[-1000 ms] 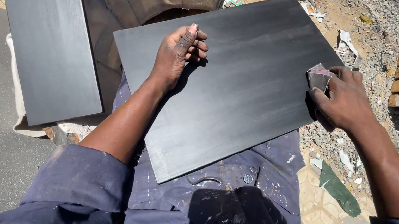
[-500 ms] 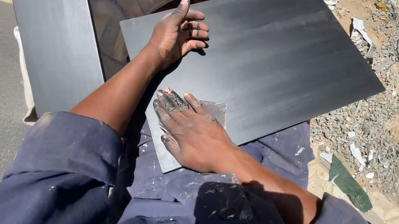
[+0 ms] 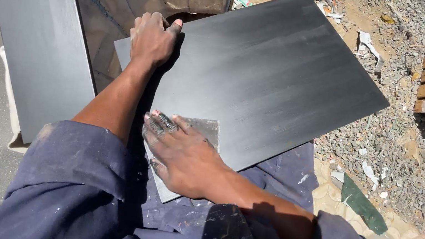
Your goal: Sanding the surface of a black rectangular plate with sandpaper to prepare it for finishing.
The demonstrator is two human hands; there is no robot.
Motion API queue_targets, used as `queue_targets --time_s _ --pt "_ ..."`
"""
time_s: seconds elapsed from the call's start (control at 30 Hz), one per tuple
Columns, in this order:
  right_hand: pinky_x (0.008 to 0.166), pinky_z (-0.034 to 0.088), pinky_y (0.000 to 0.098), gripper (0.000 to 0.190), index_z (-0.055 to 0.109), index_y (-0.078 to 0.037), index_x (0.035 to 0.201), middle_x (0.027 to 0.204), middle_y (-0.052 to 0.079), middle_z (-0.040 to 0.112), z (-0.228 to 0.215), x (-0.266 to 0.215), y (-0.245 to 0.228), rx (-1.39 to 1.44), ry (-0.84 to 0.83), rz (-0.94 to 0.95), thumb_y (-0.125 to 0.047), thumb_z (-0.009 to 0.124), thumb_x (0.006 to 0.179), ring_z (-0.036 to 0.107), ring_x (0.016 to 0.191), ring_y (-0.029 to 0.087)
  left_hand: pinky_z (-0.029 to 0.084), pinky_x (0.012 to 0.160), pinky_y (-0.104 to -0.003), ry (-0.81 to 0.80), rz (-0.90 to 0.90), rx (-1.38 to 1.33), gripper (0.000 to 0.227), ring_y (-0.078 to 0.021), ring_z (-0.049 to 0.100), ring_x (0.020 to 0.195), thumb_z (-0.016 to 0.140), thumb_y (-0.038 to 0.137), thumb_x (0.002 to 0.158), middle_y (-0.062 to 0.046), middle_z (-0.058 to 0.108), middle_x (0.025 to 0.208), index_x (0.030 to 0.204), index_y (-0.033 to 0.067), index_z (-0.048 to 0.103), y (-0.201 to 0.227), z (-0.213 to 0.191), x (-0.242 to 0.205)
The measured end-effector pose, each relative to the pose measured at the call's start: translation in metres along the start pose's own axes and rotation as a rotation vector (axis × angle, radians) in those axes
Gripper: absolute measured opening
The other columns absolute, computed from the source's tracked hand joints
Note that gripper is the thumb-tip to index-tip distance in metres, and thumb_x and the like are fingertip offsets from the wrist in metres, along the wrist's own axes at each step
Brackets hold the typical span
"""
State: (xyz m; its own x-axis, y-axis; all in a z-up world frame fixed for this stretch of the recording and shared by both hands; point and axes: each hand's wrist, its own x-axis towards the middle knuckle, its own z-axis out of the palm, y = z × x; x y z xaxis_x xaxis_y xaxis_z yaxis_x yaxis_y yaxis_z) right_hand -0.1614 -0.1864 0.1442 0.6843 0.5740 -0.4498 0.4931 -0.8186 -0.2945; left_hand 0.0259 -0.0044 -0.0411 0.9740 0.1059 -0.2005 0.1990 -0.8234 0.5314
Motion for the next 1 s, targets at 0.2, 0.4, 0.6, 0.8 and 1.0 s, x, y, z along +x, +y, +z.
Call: queue_targets --time_s 0.2,0.4,0.6,0.8,1.0 --pt "0.127 0.017 0.0504 0.062 0.039 -0.001 0.16 0.168 0.018 0.032 0.01 0.02 0.305 -0.082 0.178 0.414 -0.032 0.028 0.107 0.024 0.156 0.032 0.04 0.097 -0.048 0.003 0.013 -0.097 0.053 -0.0304 0.053 0.113 0.046 0.066 0.103 -0.009 0.058 0.103 0.092 0.0157 0.061 0.005 -0.041 -0.015" --pt "0.129 0.012 0.0487 0.066 0.036 -0.003 0.158 0.165 0.019 0.034 0.02 0.02 0.012 0.049 0.047 -0.118 -0.033 0.035 0.099 0.027 0.155 0.032 0.04 0.095 -0.049 -0.021 0.072 -0.125 0.058 -0.036 0.053 0.109 0.037 0.062 0.107 -0.014 0.056 0.098 0.088 0.011 0.057 0.012 -0.038 -0.034" --pt "0.124 0.024 0.0521 0.059 0.046 0.003 0.155 0.164 0.022 0.037 0.008 0.029 0.283 -0.056 0.255 0.294 -0.03 0.038 0.106 0.032 0.153 0.035 0.04 0.091 -0.05 -0.13 0.231 -0.23 0.056 -0.0384 0.054 0.105 0.037 0.058 0.106 -0.015 0.056 0.094 0.085 0.0106 0.059 0.046 -0.044 -0.055" --pt "0.128 0.012 0.0489 0.064 0.043 0.002 0.153 0.162 0.022 0.038 -0.003 0.05 0.057 0.062 0.118 0.186 -0.032 0.037 0.1 0.03 0.154 0.032 0.041 0.093 -0.051 -0.139 0.187 -0.243 0.06 -0.0398 0.054 0.104 0.029 0.057 0.108 -0.016 0.057 0.095 0.084 0.0118 0.06 0.053 -0.043 -0.06" --pt "0.123 0.023 0.0535 0.066 0.043 0.005 0.157 0.165 0.022 0.036 0.009 0.043 0.34 -0.054 0.239 0.552 -0.033 0.034 0.104 0.033 0.152 0.036 0.04 0.1 -0.047 -0.113 0.236 -0.087 0.051 -0.0344 0.054 0.113 0.035 0.054 0.107 -0.013 0.059 0.105 0.099 0.0114 0.062 0.054 -0.045 -0.065"
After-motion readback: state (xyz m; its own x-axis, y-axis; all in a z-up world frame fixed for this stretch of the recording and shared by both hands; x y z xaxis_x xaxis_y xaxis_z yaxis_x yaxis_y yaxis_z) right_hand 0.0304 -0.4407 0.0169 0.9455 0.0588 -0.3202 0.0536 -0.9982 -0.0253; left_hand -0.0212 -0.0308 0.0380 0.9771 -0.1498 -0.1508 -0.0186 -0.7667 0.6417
